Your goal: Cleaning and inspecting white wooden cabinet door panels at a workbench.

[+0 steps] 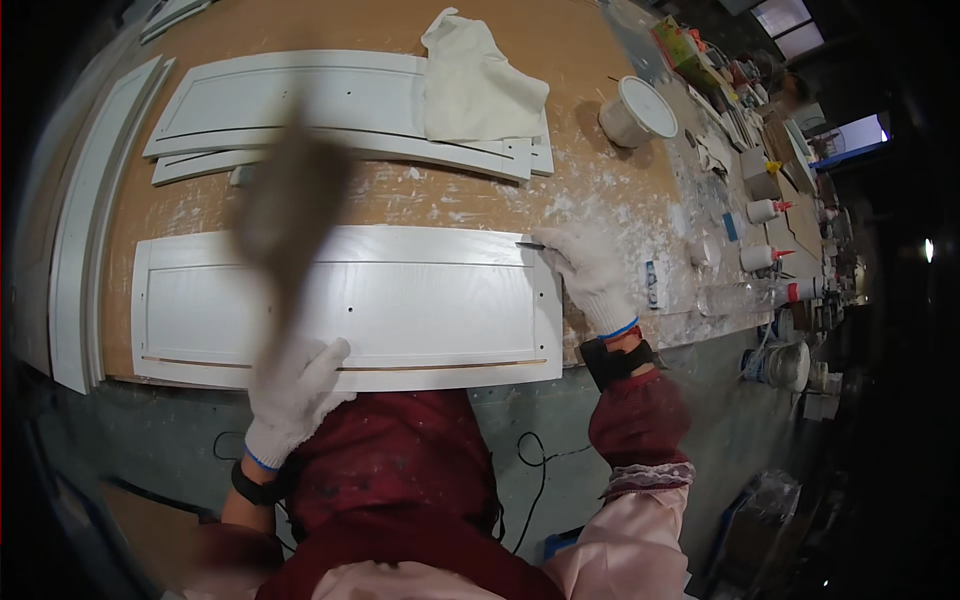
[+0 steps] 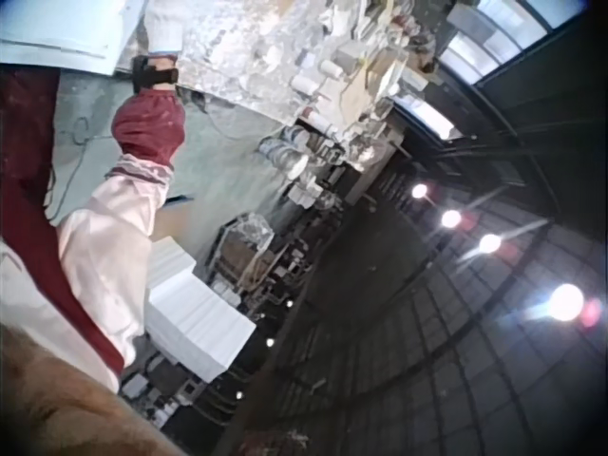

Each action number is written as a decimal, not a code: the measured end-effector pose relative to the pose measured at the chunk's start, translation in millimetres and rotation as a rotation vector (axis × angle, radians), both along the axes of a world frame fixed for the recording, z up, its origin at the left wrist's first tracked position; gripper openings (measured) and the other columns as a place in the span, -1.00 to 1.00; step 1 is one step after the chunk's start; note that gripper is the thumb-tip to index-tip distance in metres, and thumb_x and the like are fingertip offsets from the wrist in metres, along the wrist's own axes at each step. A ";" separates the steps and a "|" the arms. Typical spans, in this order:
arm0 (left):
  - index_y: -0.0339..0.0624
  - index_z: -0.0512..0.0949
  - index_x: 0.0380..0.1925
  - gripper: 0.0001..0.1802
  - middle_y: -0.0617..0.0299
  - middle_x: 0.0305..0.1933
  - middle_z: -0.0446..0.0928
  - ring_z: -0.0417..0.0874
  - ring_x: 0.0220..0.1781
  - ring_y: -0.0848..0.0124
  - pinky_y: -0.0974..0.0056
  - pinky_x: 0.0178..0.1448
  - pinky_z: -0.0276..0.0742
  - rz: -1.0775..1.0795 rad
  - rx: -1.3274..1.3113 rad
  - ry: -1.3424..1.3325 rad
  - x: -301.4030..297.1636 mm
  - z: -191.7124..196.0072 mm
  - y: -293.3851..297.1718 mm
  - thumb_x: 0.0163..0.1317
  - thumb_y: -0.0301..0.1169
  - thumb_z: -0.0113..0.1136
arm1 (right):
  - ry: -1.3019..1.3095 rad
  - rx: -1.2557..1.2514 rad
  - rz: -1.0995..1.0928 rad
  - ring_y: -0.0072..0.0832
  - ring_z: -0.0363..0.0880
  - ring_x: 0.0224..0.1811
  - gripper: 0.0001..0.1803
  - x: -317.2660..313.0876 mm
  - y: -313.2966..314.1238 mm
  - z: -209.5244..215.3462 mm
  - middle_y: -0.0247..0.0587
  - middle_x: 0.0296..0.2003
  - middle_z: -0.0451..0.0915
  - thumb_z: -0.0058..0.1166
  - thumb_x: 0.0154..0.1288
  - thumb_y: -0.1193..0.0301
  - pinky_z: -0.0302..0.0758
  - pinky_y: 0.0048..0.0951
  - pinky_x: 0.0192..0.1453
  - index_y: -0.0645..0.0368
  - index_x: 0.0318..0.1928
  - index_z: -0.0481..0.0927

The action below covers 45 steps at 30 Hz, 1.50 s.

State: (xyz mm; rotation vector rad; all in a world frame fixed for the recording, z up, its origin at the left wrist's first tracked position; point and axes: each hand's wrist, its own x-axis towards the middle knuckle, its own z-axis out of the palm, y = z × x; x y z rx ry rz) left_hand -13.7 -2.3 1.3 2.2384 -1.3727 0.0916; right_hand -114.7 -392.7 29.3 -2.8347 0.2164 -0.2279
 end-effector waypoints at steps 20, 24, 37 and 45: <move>-0.06 0.59 -0.09 -0.41 0.31 -0.34 0.45 0.50 -0.30 0.26 0.15 -0.19 0.38 0.011 -0.032 0.046 1.6 -2.9 -9.1 -0.18 -0.07 0.36 | -0.086 0.103 0.009 -0.16 0.55 -0.38 -0.77 -89.6 63.9 13.2 -0.17 -0.49 0.56 0.20 0.14 0.47 0.45 -0.20 -0.32 0.07 -0.14 0.63; -0.01 0.58 -0.08 -0.31 0.33 -0.36 0.46 0.49 -0.33 0.27 0.16 -0.20 0.39 0.016 -0.097 0.098 2.1 4.9 -26.0 -0.40 -0.21 0.49 | -0.127 0.022 -0.098 -0.17 0.53 -0.40 -0.78 -59.4 33.2 -3.4 -0.15 -0.49 0.54 0.19 0.13 0.47 0.43 -0.19 -0.34 0.08 -0.16 0.63; 0.07 0.56 -0.04 -0.20 0.36 -0.33 0.45 0.48 -0.29 0.29 0.17 -0.23 0.37 0.117 -0.129 0.164 -3.9 -9.6 -32.4 -0.51 -0.25 0.55 | 0.098 0.261 -0.184 -0.24 0.57 -0.32 -0.76 -111.2 120.4 0.7 -0.15 -0.41 0.58 0.20 0.15 0.42 0.48 -0.28 -0.24 0.12 -0.14 0.64; 0.06 0.56 -0.07 -0.23 0.36 -0.30 0.41 0.47 -0.24 0.31 0.17 -0.18 0.36 0.045 -0.059 0.075 -4.1 5.8 -38.2 -0.51 -0.24 0.55 | 0.072 0.168 -0.601 -0.24 0.58 -0.31 -0.82 -93.9 98.9 22.7 -0.12 -0.34 0.59 0.15 0.22 0.38 0.49 -0.33 -0.19 0.12 -0.17 0.64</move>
